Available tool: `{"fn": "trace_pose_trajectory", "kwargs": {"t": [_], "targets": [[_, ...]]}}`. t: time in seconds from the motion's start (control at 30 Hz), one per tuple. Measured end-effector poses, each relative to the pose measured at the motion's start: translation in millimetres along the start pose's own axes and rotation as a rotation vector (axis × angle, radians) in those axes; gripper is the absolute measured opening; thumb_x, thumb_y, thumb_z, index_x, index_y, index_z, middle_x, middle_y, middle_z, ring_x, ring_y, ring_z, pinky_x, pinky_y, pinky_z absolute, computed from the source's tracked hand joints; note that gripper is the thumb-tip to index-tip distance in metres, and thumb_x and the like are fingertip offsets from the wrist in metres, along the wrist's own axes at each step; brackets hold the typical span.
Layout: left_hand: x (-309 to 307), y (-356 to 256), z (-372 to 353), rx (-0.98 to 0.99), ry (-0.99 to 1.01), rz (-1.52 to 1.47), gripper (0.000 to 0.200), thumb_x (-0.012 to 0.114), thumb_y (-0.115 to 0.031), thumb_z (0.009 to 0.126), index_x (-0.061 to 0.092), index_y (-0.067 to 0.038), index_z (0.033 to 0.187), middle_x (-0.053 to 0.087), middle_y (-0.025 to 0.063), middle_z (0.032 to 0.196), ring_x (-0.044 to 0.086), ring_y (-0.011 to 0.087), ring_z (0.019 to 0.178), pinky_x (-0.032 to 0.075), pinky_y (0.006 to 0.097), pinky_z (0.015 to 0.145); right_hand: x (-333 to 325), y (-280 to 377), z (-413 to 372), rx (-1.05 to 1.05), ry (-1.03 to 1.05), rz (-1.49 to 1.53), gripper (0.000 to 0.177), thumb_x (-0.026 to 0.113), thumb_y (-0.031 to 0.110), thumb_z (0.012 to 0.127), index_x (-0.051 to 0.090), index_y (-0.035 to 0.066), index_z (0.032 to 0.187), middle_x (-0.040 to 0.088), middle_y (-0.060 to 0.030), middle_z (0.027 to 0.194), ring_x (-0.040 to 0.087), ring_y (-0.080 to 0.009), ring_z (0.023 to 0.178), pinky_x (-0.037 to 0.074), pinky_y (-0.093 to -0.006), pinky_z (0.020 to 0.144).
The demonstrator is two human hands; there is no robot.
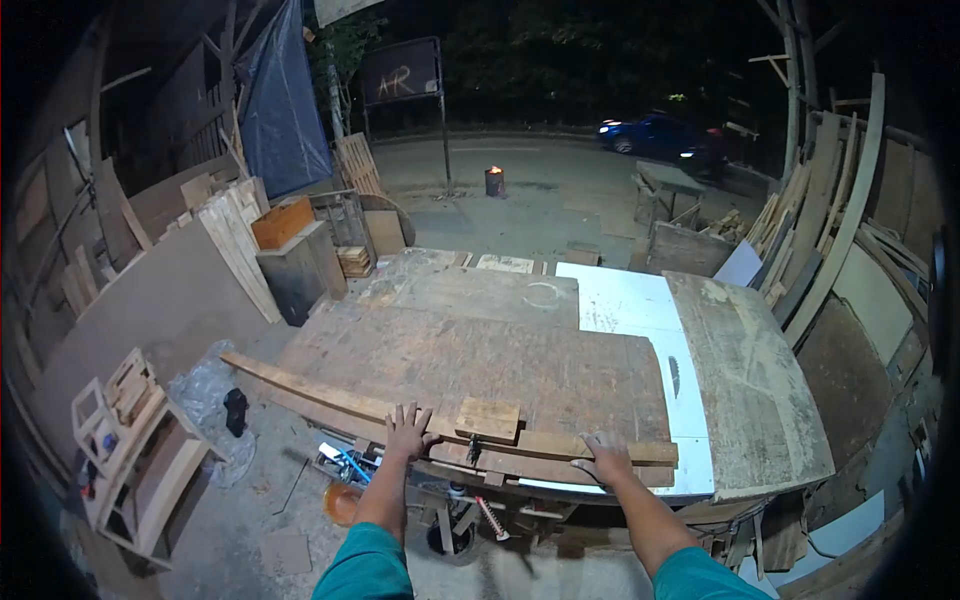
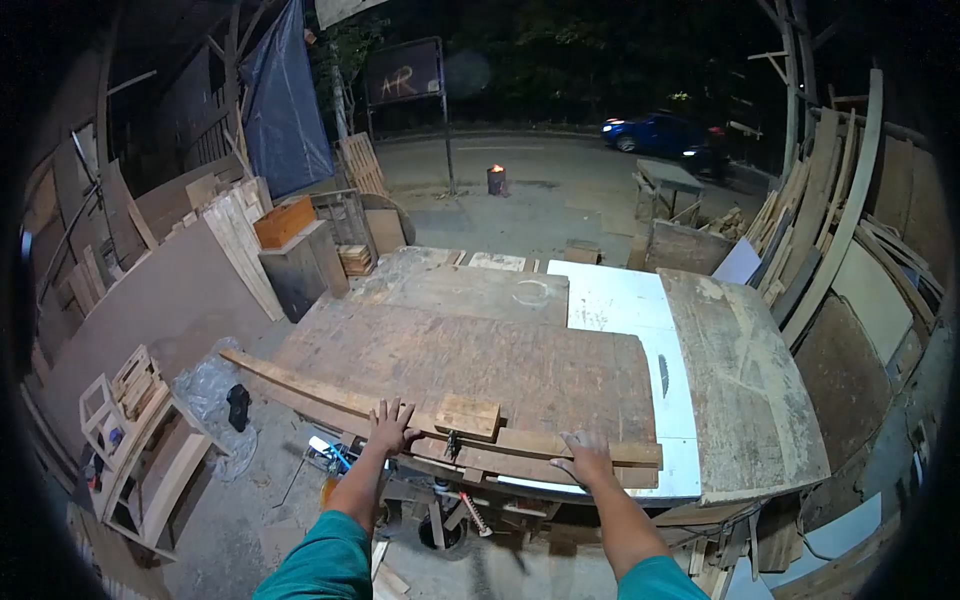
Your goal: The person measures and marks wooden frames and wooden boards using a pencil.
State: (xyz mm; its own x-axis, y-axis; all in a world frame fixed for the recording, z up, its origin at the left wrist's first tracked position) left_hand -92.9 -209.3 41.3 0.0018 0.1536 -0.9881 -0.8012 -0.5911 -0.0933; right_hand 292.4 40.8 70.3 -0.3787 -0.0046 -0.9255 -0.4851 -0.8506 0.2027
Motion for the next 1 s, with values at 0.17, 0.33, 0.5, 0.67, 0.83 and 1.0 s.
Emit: {"fn": "trace_pose_trajectory", "kwargs": {"t": [0.17,0.33,0.5,0.67,0.83,1.0], "targets": [[-3,-2,2,-0.006,0.098,0.005,0.075,0.041,-0.066,0.087,0.024,-0.027,0.149,0.014,0.0127,0.156,0.006,0.0441,0.142,0.006,0.0665,0.109,18,-8,-5,0.056,-0.019,0.025,0.067,0.072,0.054,0.072,0.056,0.015,0.125,0.056,-0.013,0.111,0.048,-0.0348,0.11,0.038,-0.0449,0.096],[-8,-13,-13,-0.033,0.125,-0.016,0.095,0.049,-0.078,0.074,0.029,-0.021,0.147,0.019,0.0168,0.153,0.006,0.0429,0.142,0.004,0.0688,0.107,10,-2,-31,0.047,-0.026,0.027,0.068,0.071,0.054,0.072,0.057,0.013,0.125,0.056,-0.0136,0.109,0.047,-0.0344,0.109,0.037,-0.0453,0.095],[-9,-21,-35,-0.027,0.084,-0.03,0.094,0.05,-0.078,0.074,0.033,-0.021,0.146,0.022,0.0156,0.153,0.007,0.041,0.143,0.003,0.0671,0.109,1,4,-56,0.05,-0.042,0.022,0.067,0.072,0.053,0.072,0.057,0.013,0.124,0.056,-0.0137,0.107,0.048,-0.0339,0.107,0.036,-0.0447,0.094],[-15,-32,-49,-0.025,0.078,-0.033,0.095,0.05,-0.077,0.074,0.032,-0.018,0.146,0.021,0.017,0.153,0.005,0.0428,0.142,0.002,0.0688,0.107,-2,4,-66,0.058,-0.054,0.04,0.068,0.074,0.051,0.07,0.058,0.012,0.123,0.056,-0.0137,0.108,0.048,-0.0339,0.108,0.035,-0.0451,0.096],[-12,-39,-61,-0.034,0.063,-0.035,0.093,0.05,-0.074,0.077,0.031,-0.015,0.146,0.021,0.0177,0.153,0.005,0.0432,0.142,0.002,0.0691,0.107,-4,3,-72,0.06,-0.022,0.065,0.068,0.075,0.051,0.069,0.058,0.012,0.122,0.056,-0.0134,0.112,0.047,-0.0338,0.111,0.035,-0.0455,0.098],[-2,-40,-57,-0.025,0.021,-0.061,0.087,0.054,-0.066,0.08,0.031,-0.015,0.146,0.02,0.0167,0.153,0.005,0.0425,0.143,0.0,0.0697,0.106,-7,3,-65,0.043,-0.034,0.021,0.067,0.076,0.049,0.068,0.059,0.012,0.121,0.054,-0.013,0.114,0.046,-0.0339,0.112,0.034,-0.0465,0.099]]}}
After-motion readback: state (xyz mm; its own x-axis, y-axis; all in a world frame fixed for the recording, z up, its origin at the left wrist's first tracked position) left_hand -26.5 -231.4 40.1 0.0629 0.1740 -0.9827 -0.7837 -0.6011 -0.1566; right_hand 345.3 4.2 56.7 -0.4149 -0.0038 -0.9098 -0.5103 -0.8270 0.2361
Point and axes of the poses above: each hand's wrist, its own z-axis towards the middle knuckle, its own x-axis out of the palm, y = z × x, the point moved 1 cm from there along z, towards the middle knuckle
